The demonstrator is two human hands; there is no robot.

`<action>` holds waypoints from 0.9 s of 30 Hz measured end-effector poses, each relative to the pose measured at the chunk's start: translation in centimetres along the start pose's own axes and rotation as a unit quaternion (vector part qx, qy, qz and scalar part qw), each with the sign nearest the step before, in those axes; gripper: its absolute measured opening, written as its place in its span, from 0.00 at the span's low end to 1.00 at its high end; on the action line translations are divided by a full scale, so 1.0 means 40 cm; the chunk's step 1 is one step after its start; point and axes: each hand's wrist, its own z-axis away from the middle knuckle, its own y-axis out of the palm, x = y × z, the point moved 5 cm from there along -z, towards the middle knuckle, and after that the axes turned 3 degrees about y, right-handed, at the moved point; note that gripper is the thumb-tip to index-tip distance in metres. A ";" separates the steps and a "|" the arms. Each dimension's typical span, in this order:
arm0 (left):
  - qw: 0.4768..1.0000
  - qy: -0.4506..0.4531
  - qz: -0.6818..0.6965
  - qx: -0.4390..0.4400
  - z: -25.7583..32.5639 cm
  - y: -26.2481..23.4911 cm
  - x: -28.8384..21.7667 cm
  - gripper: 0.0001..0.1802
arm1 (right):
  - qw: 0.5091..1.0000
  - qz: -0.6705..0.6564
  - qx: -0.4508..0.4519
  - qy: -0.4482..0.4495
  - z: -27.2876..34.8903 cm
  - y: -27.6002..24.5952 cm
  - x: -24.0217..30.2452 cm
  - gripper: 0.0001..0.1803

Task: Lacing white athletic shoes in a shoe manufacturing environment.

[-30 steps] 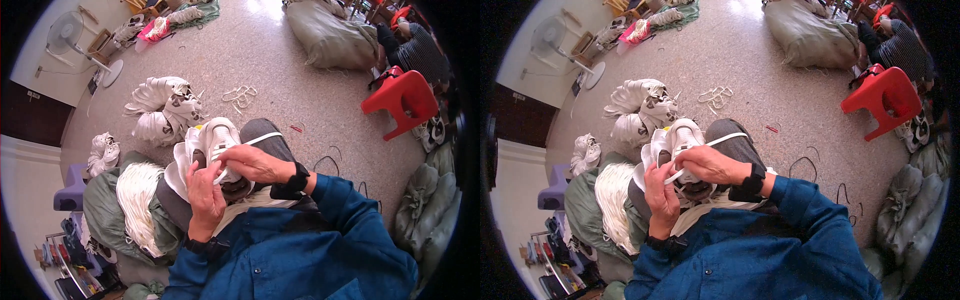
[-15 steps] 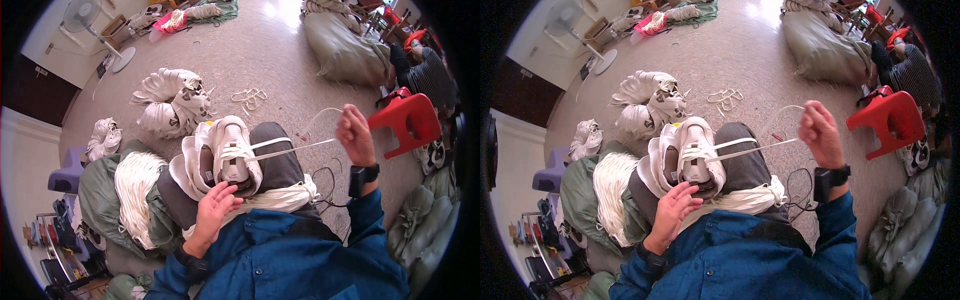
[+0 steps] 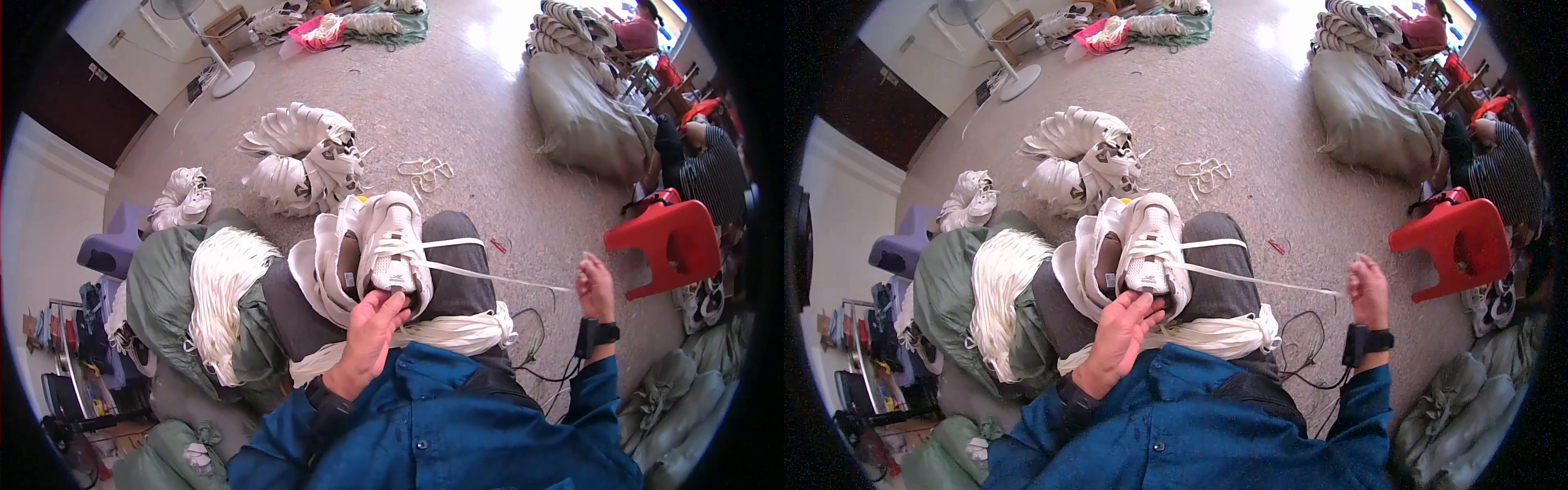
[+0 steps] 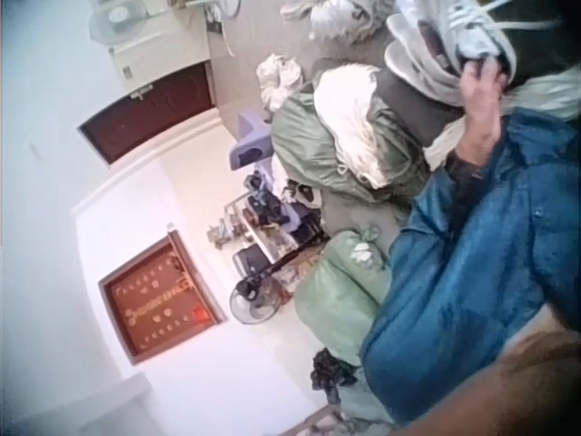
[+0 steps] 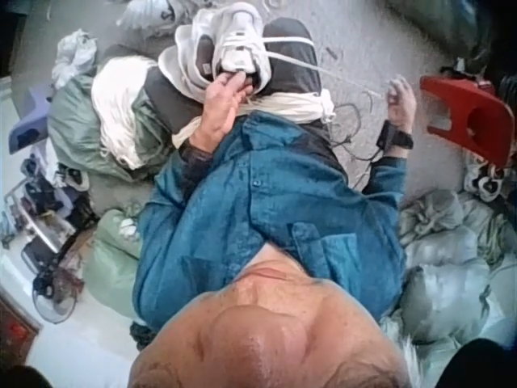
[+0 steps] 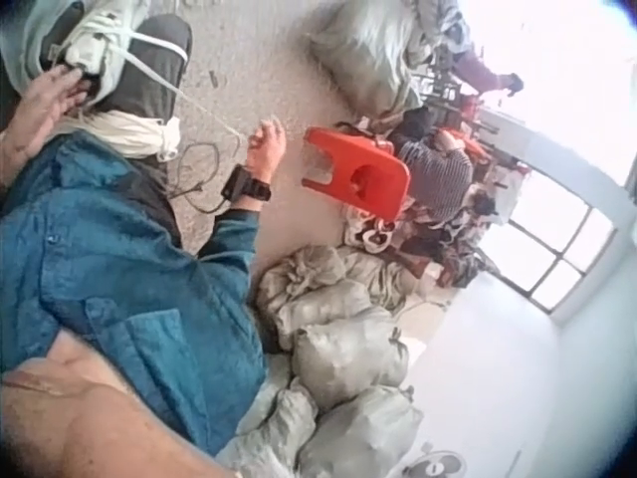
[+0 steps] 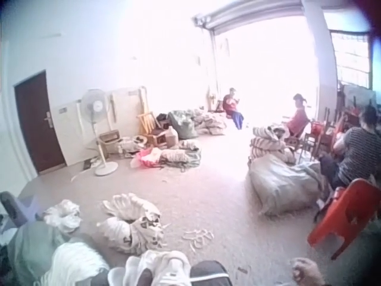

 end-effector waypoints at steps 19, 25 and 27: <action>0.966 -0.027 0.253 0.042 -0.074 -0.006 0.049 0.20 | 0.901 0.270 0.334 -0.069 0.286 0.754 -0.152 0.06; 0.961 -0.027 0.275 0.018 -0.064 0.018 0.035 0.16 | 0.880 0.349 0.286 -0.150 0.291 0.760 -0.144 0.06; 0.962 -0.031 0.270 0.030 -0.059 0.021 0.032 0.16 | 0.869 0.370 0.273 -0.182 0.299 0.771 -0.125 0.06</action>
